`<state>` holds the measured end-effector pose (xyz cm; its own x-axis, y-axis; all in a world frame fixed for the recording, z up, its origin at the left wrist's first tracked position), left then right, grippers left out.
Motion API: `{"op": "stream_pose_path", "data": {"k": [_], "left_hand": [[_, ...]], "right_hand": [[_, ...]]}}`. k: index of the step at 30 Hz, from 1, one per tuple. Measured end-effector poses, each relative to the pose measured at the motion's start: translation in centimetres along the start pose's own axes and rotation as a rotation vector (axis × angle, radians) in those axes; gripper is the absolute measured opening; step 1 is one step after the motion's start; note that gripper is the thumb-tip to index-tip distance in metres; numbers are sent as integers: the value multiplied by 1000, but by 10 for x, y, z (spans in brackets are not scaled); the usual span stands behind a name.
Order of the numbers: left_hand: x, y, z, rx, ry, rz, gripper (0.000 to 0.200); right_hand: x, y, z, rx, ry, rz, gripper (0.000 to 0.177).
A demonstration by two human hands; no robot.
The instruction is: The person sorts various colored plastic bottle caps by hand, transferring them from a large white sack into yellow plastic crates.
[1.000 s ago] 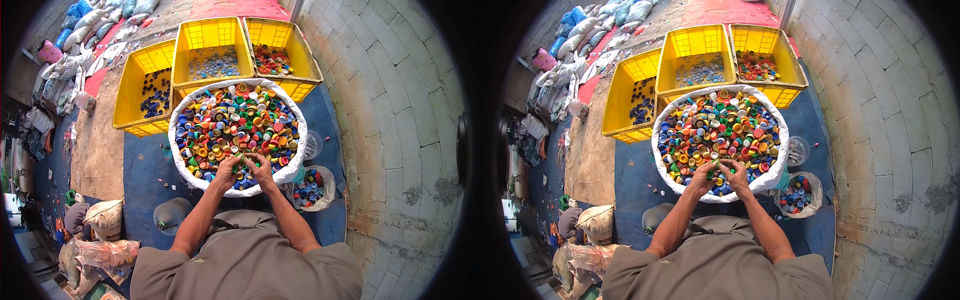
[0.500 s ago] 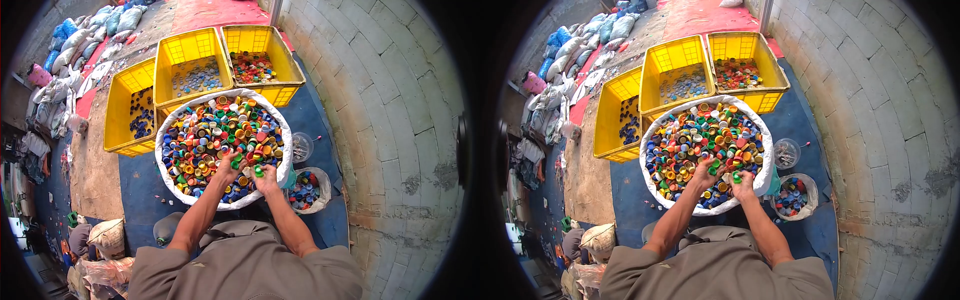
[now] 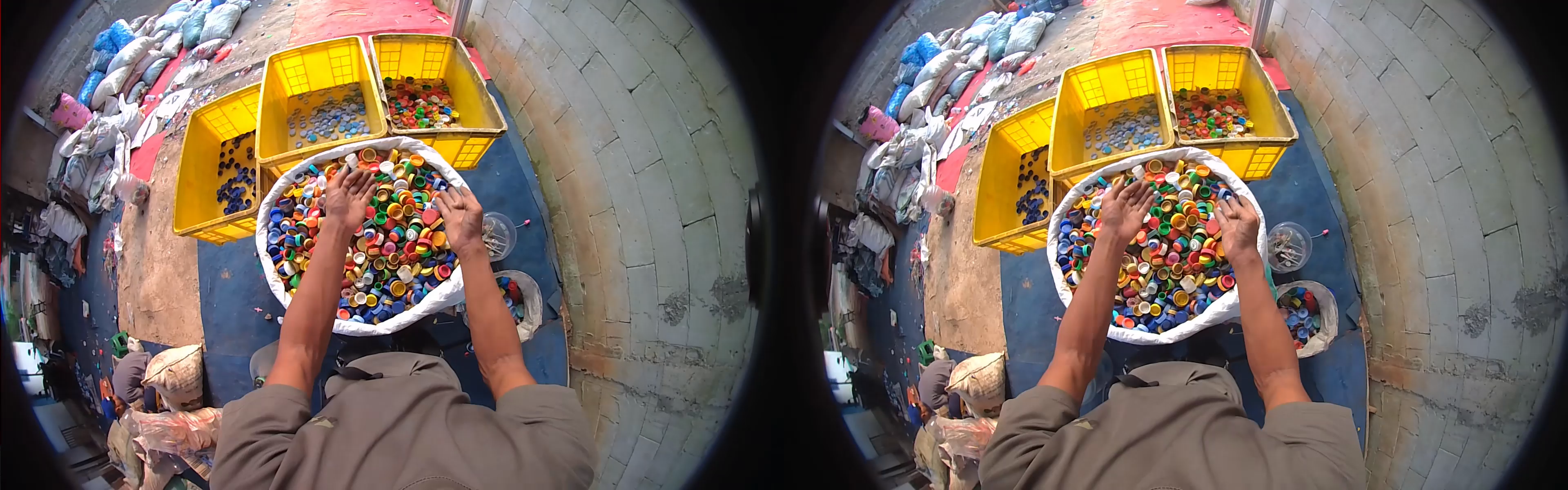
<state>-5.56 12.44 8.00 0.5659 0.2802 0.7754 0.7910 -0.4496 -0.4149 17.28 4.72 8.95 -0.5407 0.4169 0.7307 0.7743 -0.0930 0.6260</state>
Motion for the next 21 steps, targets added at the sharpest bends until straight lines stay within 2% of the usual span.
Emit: {"op": "stream_pose_path", "data": {"k": [3,6,8,10,11,13,15,17,21], "left_hand": [[-81,5,-37,30,-197,12,31],[-133,13,-82,89,-313,145,21],[-163,22,-106,110,-367,249,16],[-176,33,-125,117,-438,299,17],[-180,37,-136,111,-486,354,19],[-194,47,-147,117,-425,394,19],[-201,53,-163,61,-438,444,20],[-199,59,-171,109,-478,407,22],[-198,59,-184,80,-450,451,25]], "right_hand": [[-48,-38,-42,30,-107,-286,58],[-88,-79,-78,51,-78,-614,51],[-91,-97,-101,-7,-38,-851,42],[-87,-110,-114,-48,21,-1105,35],[-81,-116,-118,-137,101,-1216,38],[-69,-129,-120,-192,218,-1409,39],[-54,-141,-114,-400,381,-1519,41],[-43,-154,-106,-477,435,-1655,43],[-4,-160,-97,-527,504,-1718,51]]}}
Point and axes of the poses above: each hand's wrist, its own z-axis towards the middle knuckle, its own x-axis out of the palm, y = z × x, the point moved 3 cm from there along z, towards the middle knuckle, and after that the axes turned 2 degrees about -x, right-handed, at the moved point
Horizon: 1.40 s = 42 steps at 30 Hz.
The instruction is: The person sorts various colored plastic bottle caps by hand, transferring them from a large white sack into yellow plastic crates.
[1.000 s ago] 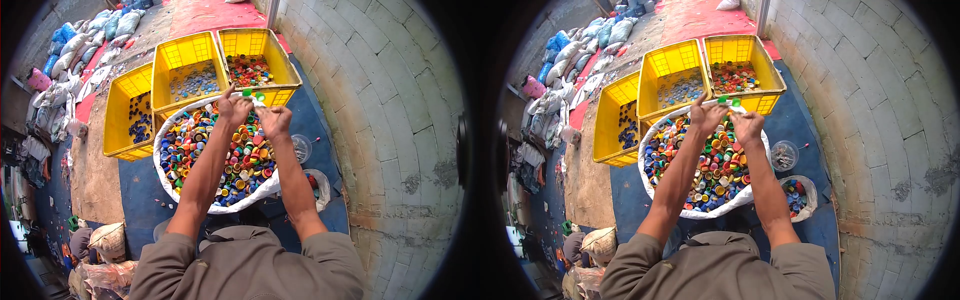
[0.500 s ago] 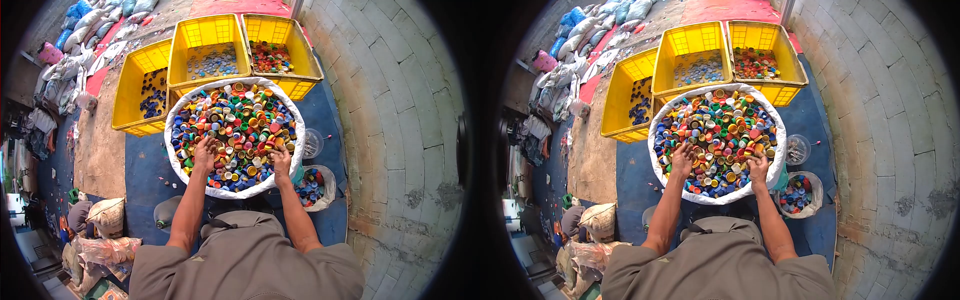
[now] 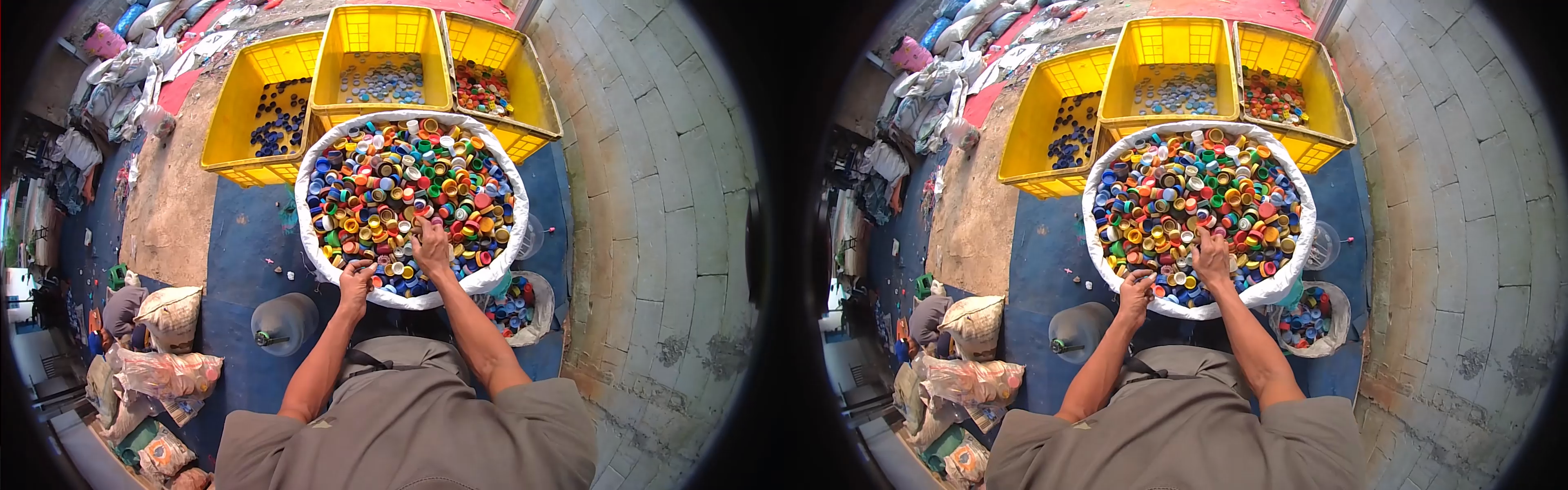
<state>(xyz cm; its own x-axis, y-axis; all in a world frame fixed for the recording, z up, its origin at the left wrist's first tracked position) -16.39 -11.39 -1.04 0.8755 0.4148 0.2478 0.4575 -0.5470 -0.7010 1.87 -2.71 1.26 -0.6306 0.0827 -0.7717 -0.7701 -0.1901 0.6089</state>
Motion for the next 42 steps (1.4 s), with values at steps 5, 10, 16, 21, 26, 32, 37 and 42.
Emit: {"op": "stream_pose_path", "data": {"k": [5,10,16,21,26,32,37,42], "left_hand": [[-9,-2,-5,5,-12,-35,23],[-15,-9,-9,47,-39,-21,21],[-9,-11,0,49,7,33,22],[16,-19,19,163,10,150,25],[58,-29,53,392,57,409,29],[114,-37,86,601,-26,725,36],[139,-35,106,715,-175,1074,44],[162,-44,90,693,-243,1278,49]], "right_hand": [[26,-7,18,-56,119,-66,53],[37,-13,19,-57,151,-93,51],[29,-10,17,-52,87,-7,50],[22,-24,0,235,-28,517,46],[-11,-23,-27,807,-112,1438,37],[-22,-44,-68,812,-153,1758,27],[-48,-33,-83,897,-154,1731,29],[-53,-41,-97,893,-167,1713,31]]}}
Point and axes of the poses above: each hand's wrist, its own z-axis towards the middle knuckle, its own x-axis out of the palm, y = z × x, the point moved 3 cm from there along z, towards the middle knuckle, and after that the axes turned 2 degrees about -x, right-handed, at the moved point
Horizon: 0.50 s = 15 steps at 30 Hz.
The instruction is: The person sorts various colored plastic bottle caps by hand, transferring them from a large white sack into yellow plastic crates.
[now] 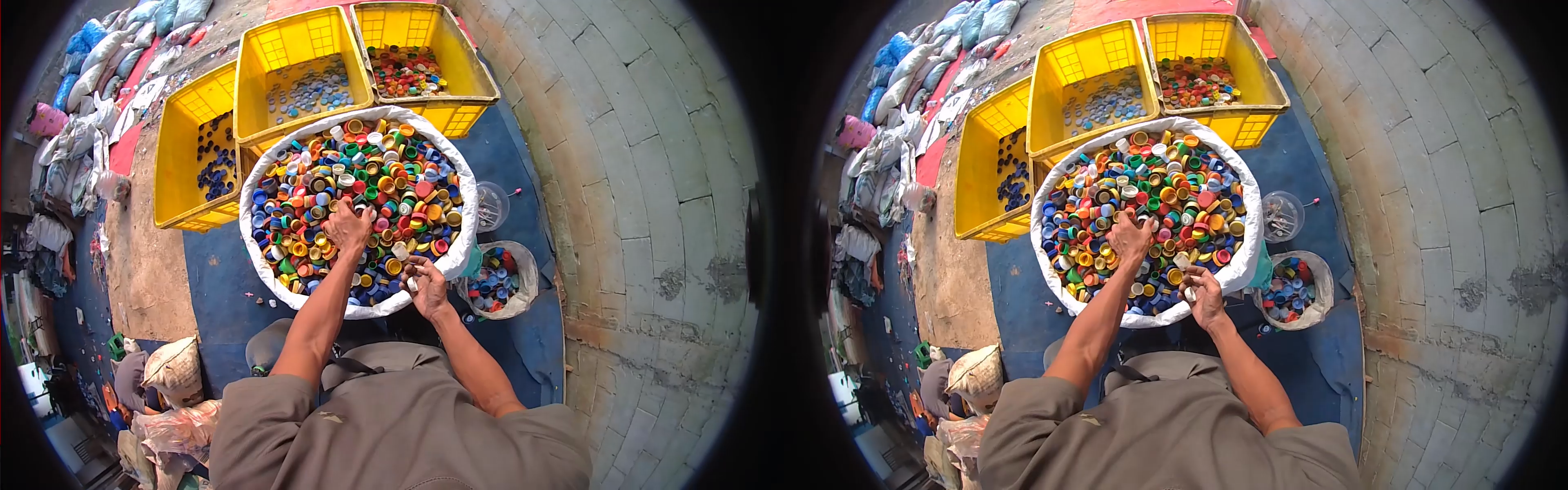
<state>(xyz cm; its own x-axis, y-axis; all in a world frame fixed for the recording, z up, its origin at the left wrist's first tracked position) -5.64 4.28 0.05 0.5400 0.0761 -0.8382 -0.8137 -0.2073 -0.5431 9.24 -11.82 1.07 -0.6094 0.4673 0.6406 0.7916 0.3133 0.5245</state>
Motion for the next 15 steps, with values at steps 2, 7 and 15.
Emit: {"op": "stream_pose_path", "data": {"k": [2,7,15], "left_hand": [[11,5,3,-13,-11,9,49],[11,3,6,-84,15,1,48],[6,30,-6,-235,18,-800,30]], "right_hand": [[-3,1,-2,-3,9,-4,32],[-6,1,2,13,19,-28,33],[2,6,23,-43,-87,-275,28]]}}
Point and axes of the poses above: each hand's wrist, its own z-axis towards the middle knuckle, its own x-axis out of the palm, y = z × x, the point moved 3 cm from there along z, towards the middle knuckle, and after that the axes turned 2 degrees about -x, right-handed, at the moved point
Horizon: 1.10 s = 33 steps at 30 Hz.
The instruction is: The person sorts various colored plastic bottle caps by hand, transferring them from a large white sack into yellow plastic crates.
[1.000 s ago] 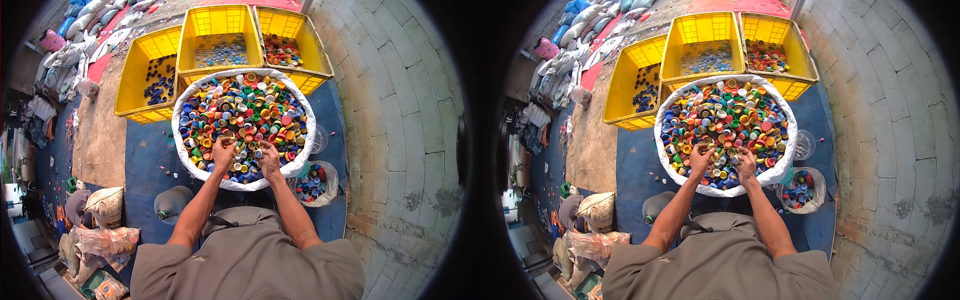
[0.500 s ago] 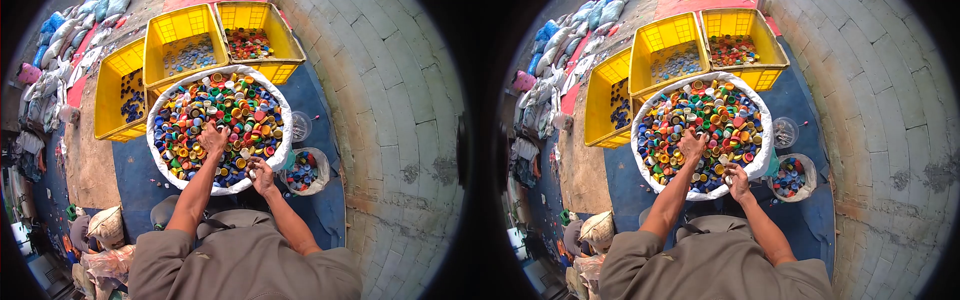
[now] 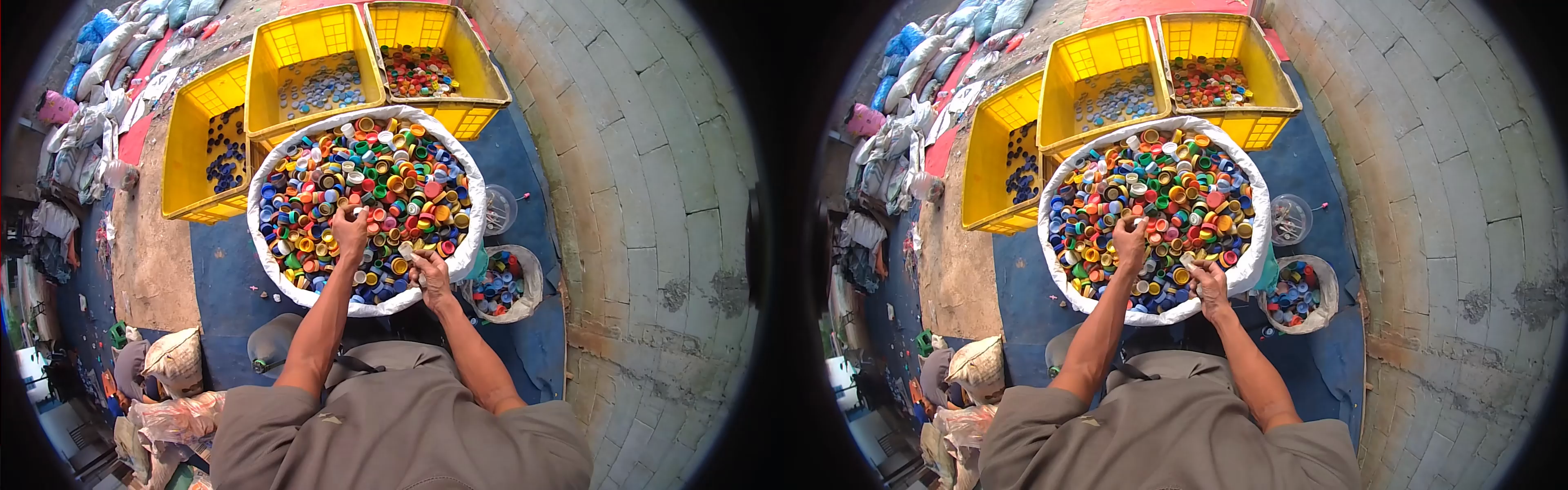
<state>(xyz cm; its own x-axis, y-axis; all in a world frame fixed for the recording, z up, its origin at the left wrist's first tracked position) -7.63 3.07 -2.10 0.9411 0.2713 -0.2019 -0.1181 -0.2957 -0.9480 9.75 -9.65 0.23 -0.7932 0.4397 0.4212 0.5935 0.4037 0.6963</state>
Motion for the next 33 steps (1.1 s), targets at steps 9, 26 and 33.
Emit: {"op": "stream_pose_path", "data": {"k": [9,26,33], "left_hand": [[-62,16,-53,-669,197,-1093,11],[-90,10,-85,-461,155,-547,18],[-82,-32,-76,454,123,271,49]], "right_hand": [[44,24,70,-674,67,-1176,39],[91,0,61,9,66,-206,36],[97,-17,17,262,253,261,41]]}}
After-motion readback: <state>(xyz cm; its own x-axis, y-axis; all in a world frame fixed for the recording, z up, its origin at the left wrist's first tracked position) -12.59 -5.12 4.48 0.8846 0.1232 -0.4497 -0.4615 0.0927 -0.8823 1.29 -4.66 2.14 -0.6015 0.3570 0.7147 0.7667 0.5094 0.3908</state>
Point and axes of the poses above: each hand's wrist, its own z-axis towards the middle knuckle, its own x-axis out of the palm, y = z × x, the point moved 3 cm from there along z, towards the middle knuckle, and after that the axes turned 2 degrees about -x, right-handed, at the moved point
